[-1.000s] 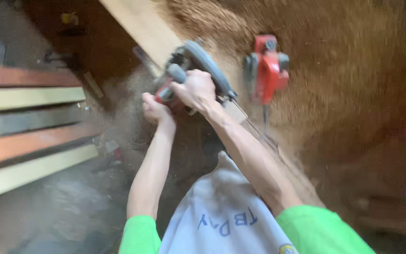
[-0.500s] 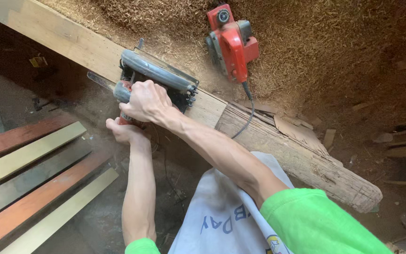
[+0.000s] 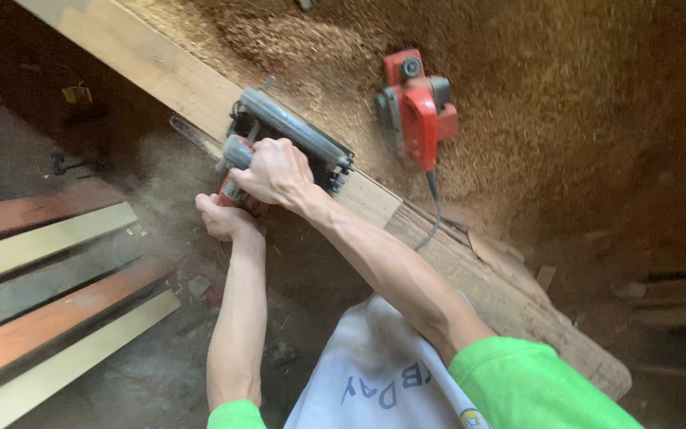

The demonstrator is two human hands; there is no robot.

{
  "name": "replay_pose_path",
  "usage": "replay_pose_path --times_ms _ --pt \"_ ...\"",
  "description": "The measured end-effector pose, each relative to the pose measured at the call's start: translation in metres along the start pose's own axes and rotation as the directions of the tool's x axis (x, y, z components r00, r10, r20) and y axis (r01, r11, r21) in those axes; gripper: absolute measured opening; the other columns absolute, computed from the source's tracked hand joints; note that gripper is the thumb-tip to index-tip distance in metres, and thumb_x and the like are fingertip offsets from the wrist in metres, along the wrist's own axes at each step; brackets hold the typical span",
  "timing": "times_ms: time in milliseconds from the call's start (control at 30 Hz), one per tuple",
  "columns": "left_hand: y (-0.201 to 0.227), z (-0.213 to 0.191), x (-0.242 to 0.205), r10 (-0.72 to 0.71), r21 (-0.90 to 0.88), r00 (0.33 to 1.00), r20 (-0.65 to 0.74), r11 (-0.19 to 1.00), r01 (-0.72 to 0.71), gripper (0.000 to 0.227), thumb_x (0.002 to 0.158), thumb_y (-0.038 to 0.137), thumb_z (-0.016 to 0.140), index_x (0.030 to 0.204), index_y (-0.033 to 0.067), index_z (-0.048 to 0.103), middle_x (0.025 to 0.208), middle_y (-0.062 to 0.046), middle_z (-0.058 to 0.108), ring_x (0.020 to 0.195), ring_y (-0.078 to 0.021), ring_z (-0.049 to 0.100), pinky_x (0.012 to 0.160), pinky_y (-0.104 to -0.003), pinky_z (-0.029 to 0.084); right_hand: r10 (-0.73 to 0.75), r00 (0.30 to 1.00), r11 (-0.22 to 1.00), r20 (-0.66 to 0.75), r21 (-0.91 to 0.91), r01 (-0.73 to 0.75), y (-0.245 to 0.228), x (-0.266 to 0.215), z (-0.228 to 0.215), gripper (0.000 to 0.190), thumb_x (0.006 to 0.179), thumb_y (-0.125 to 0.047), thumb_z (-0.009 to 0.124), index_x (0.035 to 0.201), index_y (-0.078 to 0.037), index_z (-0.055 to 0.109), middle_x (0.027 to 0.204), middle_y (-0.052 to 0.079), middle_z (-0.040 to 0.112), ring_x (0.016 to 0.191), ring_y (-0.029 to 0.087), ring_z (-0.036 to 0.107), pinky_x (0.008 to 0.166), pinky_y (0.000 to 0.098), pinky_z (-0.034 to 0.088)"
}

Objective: The person uses a circular saw to cut a long wooden plank that is resting on a support beam. They guide the saw along the length of the plank, making multiple passes to complete the cut while sawdust accumulates on the floor.

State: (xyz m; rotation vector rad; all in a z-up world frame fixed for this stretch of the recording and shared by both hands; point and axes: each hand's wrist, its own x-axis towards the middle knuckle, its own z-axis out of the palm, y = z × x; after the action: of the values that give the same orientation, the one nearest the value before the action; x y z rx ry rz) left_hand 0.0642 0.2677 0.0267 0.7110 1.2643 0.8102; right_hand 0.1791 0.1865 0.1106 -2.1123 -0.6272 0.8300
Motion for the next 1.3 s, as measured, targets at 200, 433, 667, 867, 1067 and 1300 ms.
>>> replay_pose_path --times_ms 200,433,667,867,1067,1300 --pt "-0.030 0.003 0.041 0.304 0.125 0.922 -0.238 0.951 -0.282 0.046 0.090 0.044 0.051 0.082 0.0017 0.067 0.082 -0.008 0.068 0.069 -0.0163 0.066 0.063 -0.037 0.058 -0.116 0.985 0.992 -0.128 -0.057 0.110 0.004 0.007 -0.001 0.046 0.070 -0.042 0.074 0.089 -0.001 0.079 0.084 0.021 0.075 0.080 0.033 0.075 0.077 0.0426 0.059" --pt "-0.059 0.014 0.068 0.347 0.198 0.894 -0.284 0.933 -0.299 0.057 0.098 0.048 0.054 0.090 -0.0062 0.068 0.085 -0.015 0.070 0.079 -0.0273 0.067 0.071 -0.044 0.051 -0.038 0.995 0.999 -0.094 -0.003 0.038 -0.008 0.013 -0.007 0.044 0.072 -0.037 0.072 0.095 -0.001 0.079 0.076 0.016 0.078 0.071 0.024 0.078 0.073 0.0358 0.060" --pt "-0.025 0.025 0.046 0.354 0.473 0.881 -0.314 0.863 -0.178 0.059 0.094 0.055 0.052 0.103 0.0017 0.075 0.104 -0.020 0.072 0.098 -0.0386 0.070 0.086 -0.050 0.052 -0.071 0.987 0.996 -0.144 -0.071 0.061 -0.008 0.033 -0.004 0.043 0.072 -0.039 0.077 0.088 0.001 0.080 0.068 0.013 0.074 0.064 0.020 0.072 0.067 0.0341 0.056" --pt "-0.023 0.032 0.059 0.353 0.494 0.875 -0.332 0.855 -0.157 0.058 0.094 0.054 0.054 0.103 0.0008 0.076 0.104 -0.023 0.072 0.100 -0.0408 0.069 0.089 -0.051 0.052 -0.035 0.991 0.999 -0.132 -0.021 0.033 -0.012 0.045 -0.003 0.039 0.073 -0.036 0.078 0.081 0.002 0.079 0.065 0.008 0.072 0.060 0.016 0.068 0.061 0.0332 0.054" --pt "-0.017 0.034 0.068 0.313 0.452 0.899 -0.305 0.879 -0.152 0.058 0.095 0.053 0.053 0.105 0.0009 0.075 0.104 -0.024 0.073 0.103 -0.0386 0.071 0.093 -0.050 0.054 -0.022 0.992 1.000 -0.127 0.008 0.023 -0.018 0.056 0.001 0.036 0.073 -0.033 0.078 0.081 0.001 0.079 0.065 0.008 0.071 0.059 0.015 0.068 0.059 0.0325 0.054" --pt "-0.011 0.043 0.083 0.418 0.533 0.832 -0.366 0.827 -0.181 0.054 0.094 0.050 0.057 0.099 0.0004 0.077 0.097 -0.028 0.070 0.091 -0.0435 0.068 0.081 -0.054 0.052 -0.009 0.993 0.999 -0.119 0.040 0.014 -0.025 0.069 0.004 0.035 0.073 -0.030 0.079 0.081 0.003 0.079 0.070 0.009 0.074 0.061 0.015 0.069 0.061 0.0321 0.055"
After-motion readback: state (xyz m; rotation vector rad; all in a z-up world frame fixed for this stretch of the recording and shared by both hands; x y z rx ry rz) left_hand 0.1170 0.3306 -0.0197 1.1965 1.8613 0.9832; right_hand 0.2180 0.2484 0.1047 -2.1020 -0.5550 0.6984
